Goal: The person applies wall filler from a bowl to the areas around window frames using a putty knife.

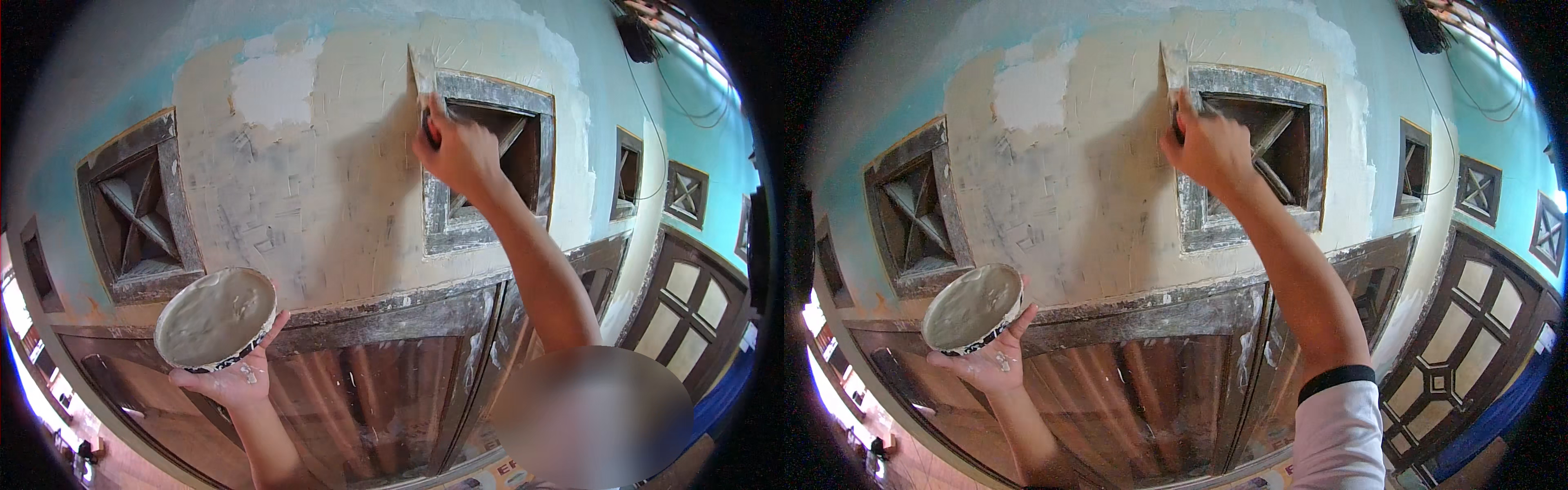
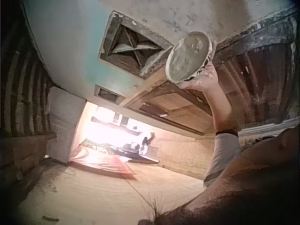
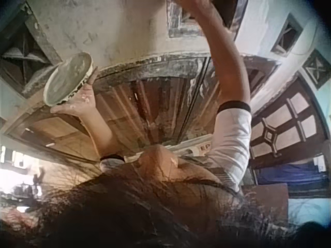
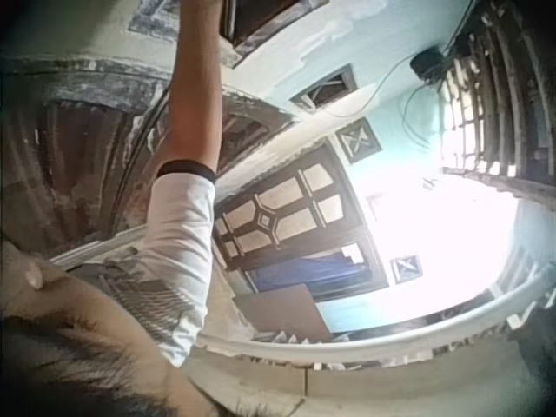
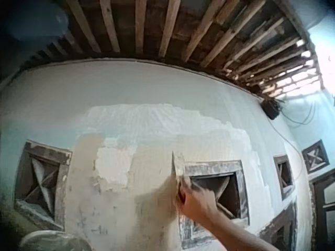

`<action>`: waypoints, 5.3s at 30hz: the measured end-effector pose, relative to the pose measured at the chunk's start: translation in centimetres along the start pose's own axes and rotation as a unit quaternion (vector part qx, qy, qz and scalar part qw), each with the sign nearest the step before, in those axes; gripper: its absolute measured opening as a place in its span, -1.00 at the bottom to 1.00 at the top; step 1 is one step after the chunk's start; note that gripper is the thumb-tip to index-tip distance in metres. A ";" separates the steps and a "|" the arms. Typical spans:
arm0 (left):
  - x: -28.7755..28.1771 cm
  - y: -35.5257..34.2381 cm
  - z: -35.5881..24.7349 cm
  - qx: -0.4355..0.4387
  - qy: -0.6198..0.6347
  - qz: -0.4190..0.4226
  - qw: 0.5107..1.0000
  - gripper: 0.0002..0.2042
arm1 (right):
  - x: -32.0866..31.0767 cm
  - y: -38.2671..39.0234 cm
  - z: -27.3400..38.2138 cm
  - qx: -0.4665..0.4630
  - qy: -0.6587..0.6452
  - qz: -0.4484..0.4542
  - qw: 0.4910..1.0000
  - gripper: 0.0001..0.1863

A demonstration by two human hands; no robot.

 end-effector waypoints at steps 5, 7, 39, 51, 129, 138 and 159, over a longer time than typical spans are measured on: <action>0.3 0.0 -1.2 0.005 0.007 0.010 1.000 0.14 | -1.5 2.5 0.5 -0.013 -0.100 -0.028 0.995 -0.37; 0.8 0.0 -0.6 -0.002 0.013 0.018 1.000 0.15 | -1.5 -0.8 -1.5 -0.020 -0.053 -0.079 0.995 -0.34; 1.5 0.8 0.4 0.018 -0.083 -0.095 0.992 0.28 | -2.0 -3.4 -7.1 0.037 -0.007 -0.051 0.998 -0.31; 2.0 1.2 -0.6 0.061 -0.041 -0.058 0.996 0.13 | -2.2 2.5 -5.8 0.006 -0.058 -0.038 0.998 -0.36; 1.2 2.6 -4.0 0.047 -0.002 -0.038 0.998 0.18 | -0.6 6.1 -7.2 -0.001 -0.058 -0.071 0.996 -0.34; 0.7 9.6 4.9 -0.236 0.162 -0.002 0.958 0.27 | -7.7 22.7 -1.8 0.476 -0.681 0.160 0.533 -0.43; -4.2 16.5 12.1 -0.437 0.276 -0.020 0.856 0.13 | -13.0 33.3 0.4 0.236 -0.329 0.274 0.873 -0.63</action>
Point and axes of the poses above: each hand's wrist, its own y-axis away from the middle knuckle, its own x-axis out of the palm, z = x × y, the point moved 5 cm from there along -y, towards the middle knuckle, and after that the axes turned 11 degrees about -z, right-handed, at the moved point
